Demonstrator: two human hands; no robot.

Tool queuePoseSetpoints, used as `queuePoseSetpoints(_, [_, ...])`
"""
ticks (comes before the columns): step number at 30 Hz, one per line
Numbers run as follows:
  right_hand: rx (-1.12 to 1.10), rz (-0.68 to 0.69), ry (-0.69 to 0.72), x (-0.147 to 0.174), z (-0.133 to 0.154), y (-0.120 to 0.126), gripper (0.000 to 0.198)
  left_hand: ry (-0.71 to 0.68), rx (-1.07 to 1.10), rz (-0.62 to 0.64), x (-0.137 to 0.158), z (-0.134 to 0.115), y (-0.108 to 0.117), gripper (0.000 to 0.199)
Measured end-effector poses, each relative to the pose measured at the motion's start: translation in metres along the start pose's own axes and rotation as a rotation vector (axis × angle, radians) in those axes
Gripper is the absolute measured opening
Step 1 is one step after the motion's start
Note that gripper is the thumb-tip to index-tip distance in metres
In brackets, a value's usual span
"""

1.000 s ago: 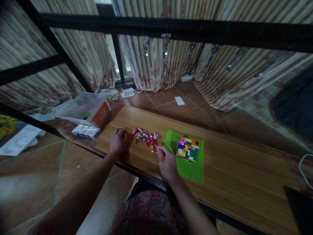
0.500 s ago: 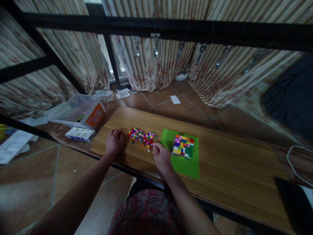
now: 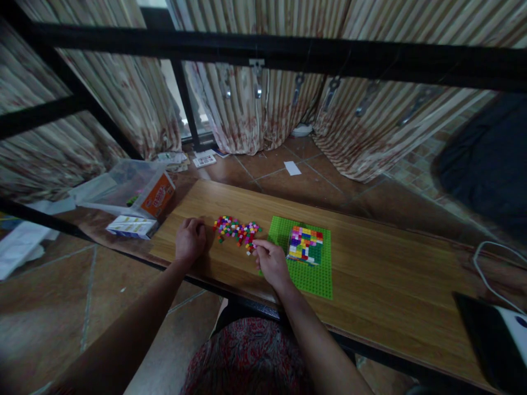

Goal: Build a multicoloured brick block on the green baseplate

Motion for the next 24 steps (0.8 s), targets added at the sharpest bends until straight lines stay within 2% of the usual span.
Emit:
queuePoseSetpoints(8, [-0.045,-0.058,-0.022,-0.002,-0.002,-0.002,0.038,-0.005,-0.016,0.003,-0.001,-0.002,0.003,0.023])
queuePoseSetpoints(14, [-0.135,-0.002,0.062,0.023,0.018,0.003,0.029,0.004,-0.019,0.016,-0.001,-0.001,0.003,0.023])
queuePoseSetpoints(18, [-0.039,-0.041,0.132,0.046,0.034,0.028,0.027,-0.005,-0.014,0.006,-0.002,0.001,0.002,0.024])
queuePoseSetpoints(24, [0.173,-0.215,0.207,0.061,0.040,0.088,0.024,-0.020,-0.005,0.003,-0.004,0.001,0.004,0.023])
Point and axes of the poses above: each hand's wrist, its own x-axis away from the middle knuckle, its own y-axis out of the back of the hand, z = x × y, the point moved 8 cm from there along -x, towards the middle knuckle
